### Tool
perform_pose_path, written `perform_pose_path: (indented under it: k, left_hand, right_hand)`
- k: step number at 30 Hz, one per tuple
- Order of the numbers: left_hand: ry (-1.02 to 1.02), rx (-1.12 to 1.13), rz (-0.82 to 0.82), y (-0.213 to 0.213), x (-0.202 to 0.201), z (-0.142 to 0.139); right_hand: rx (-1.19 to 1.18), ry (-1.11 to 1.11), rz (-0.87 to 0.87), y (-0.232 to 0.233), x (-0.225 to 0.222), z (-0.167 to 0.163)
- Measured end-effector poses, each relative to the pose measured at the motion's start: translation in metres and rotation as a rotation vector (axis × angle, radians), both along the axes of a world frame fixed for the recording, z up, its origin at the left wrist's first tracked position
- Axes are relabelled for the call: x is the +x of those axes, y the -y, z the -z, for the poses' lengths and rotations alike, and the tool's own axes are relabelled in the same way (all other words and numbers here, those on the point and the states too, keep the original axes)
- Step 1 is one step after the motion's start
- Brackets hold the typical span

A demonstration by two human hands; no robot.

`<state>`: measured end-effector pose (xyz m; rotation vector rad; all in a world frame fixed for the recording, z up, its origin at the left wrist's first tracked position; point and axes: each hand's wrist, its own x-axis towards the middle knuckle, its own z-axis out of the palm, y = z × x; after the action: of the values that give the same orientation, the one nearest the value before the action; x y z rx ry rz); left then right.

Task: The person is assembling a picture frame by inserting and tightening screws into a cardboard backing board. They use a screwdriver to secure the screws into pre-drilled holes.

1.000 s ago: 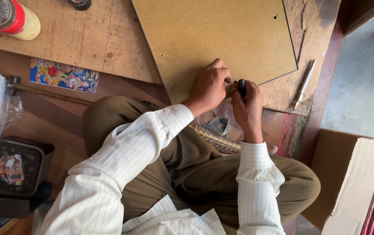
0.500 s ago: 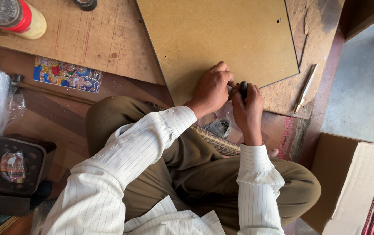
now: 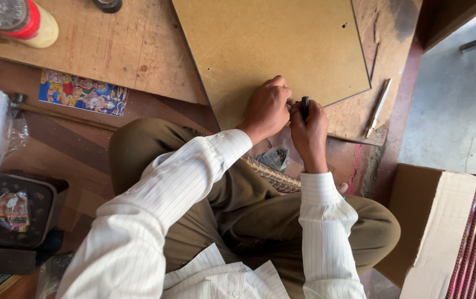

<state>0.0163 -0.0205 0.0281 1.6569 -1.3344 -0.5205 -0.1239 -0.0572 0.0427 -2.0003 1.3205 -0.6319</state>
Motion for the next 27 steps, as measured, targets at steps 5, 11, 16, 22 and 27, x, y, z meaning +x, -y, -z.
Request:
perform_pose_path:
  k: [5, 11, 16, 22, 27]
  left_hand:
    - [0.019, 0.004, -0.01, -0.002, -0.002, -0.004]
    - [-0.017, -0.055, 0.006, -0.004, -0.001, -0.002]
    - [-0.051, -0.036, 0.016, -0.006, -0.001, 0.004]
    - [-0.012, -0.064, 0.028, -0.008, -0.002, -0.001]
    - [0.008, -0.051, 0.033, -0.009, -0.003, -0.006]
  right_hand:
    - [0.153, 0.086, 0.053, 0.002, -0.003, 0.0]
    - [0.266, 0.695, 0.314, -0.016, -0.036, -0.014]
    - [-0.079, 0.609, 0.024, -0.036, -0.059, -0.051]
    - [-0.229, 0.523, -0.023, -0.054, -0.034, -0.066]
    - [-0.267, 0.611, -0.136, -0.053, -0.025, -0.041]
